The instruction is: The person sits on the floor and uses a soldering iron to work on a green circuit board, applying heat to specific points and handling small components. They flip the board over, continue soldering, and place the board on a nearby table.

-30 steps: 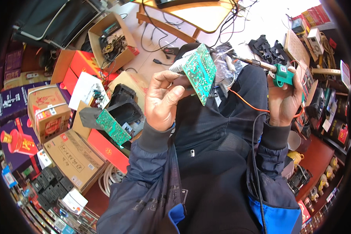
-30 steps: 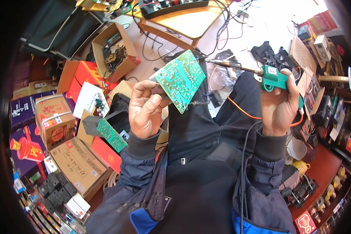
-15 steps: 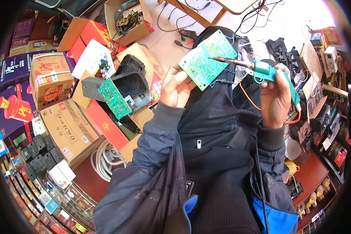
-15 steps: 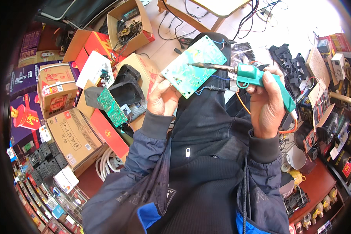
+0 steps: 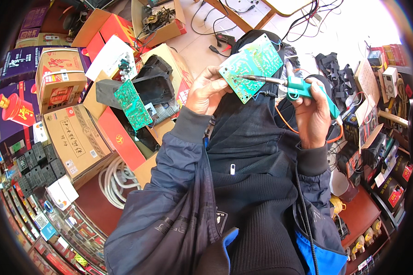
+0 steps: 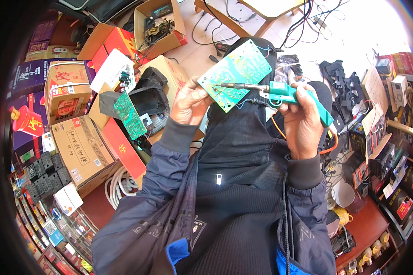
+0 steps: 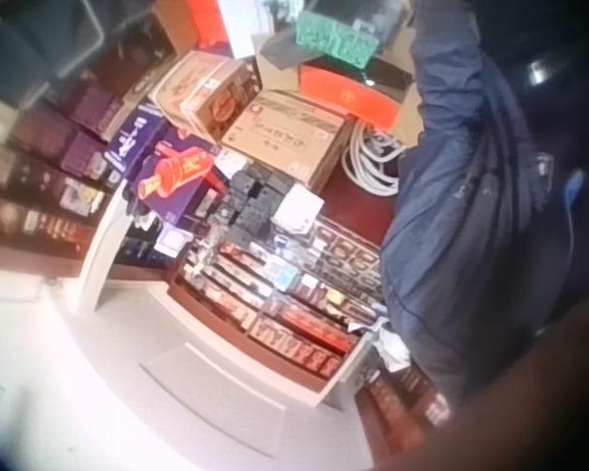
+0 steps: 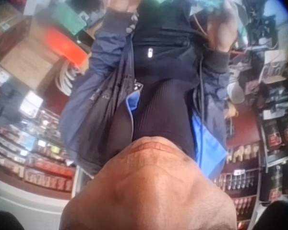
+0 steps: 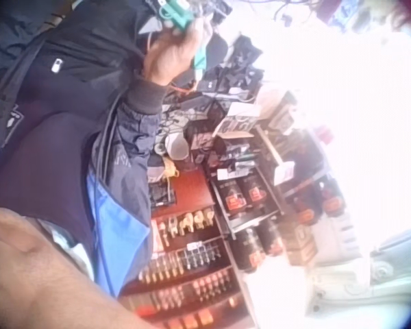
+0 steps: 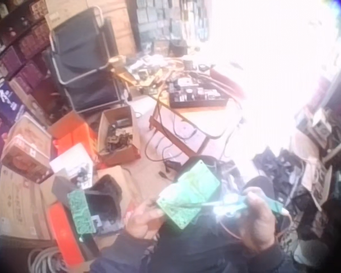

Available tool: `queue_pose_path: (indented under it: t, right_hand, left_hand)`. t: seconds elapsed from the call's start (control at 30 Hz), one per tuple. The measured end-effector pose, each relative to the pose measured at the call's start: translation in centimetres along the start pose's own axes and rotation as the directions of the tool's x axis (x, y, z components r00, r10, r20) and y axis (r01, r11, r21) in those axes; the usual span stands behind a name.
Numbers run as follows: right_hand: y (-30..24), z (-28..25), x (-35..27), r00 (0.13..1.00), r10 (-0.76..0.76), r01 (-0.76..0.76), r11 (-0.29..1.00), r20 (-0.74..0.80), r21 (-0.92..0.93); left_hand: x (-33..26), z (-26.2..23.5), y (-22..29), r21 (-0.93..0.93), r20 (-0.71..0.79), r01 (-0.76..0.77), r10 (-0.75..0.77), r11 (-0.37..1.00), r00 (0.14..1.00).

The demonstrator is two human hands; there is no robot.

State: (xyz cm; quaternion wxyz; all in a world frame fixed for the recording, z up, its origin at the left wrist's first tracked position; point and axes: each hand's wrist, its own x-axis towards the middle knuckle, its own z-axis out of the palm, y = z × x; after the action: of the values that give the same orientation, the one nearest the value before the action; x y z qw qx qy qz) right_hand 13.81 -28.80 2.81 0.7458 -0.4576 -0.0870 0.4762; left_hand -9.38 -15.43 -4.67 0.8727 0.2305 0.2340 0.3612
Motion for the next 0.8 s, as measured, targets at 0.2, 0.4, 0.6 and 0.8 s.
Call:
queue_pose_path:
  t: [0.2,0.4,0.6,0.8]
  right_hand:
    - [0.4,-0.9,0.4,0.999,0.039,-0.04,0.999,0.025,0.015]
    - [0.8,-1.4,0.6,0.998,0.059,-0.06,0.997,0.022,0.042]
    - [1.3,-2.4,1.1,0.992,0.118,-0.121,0.99,0.047,0.075]
    - [1.8,-3.0,1.5,0.989,0.143,-0.146,0.985,0.046,0.088]
  left_hand:
    - [0.1,0.1,-0.1,0.066,0.009,-0.036,0.035,0.997,0.999]
    - [0.1,0.2,0.1,0.073,0.022,-0.038,0.036,0.997,0.999]
    - [0.3,-0.1,0.4,0.064,0.072,-0.022,0.017,0.998,0.997]
    - [0.3,-0.4,0.5,0.06,0.069,0.001,-0.005,0.998,0.998]
